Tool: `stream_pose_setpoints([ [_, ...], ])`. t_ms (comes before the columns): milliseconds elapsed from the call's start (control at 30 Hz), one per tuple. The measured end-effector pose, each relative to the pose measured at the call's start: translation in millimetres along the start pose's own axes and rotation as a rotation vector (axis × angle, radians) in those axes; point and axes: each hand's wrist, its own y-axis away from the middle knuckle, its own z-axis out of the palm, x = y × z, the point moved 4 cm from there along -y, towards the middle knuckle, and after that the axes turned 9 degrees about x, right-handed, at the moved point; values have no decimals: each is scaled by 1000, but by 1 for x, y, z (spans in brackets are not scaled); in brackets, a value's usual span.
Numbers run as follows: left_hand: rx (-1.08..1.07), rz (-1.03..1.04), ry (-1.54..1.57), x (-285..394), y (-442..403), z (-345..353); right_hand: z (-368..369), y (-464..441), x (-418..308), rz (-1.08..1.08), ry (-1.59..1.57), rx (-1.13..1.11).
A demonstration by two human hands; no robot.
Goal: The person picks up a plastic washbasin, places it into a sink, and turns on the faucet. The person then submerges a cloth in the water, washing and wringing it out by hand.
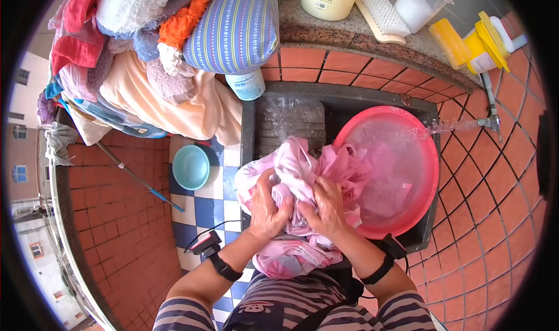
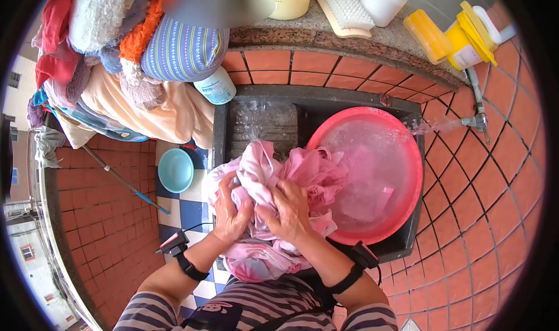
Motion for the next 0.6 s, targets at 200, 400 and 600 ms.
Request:
stream_pose_setpoints([
  [200,-46,-117,-21,-46,-27,39,45,-11,46,200,-223,101],
  [400,24,-395,-330,-83,-118,80,90,-73,128,369,90,5],
  [600,-143,267,62,48,19,-22,-34,58,-28,5,-16,-124],
])
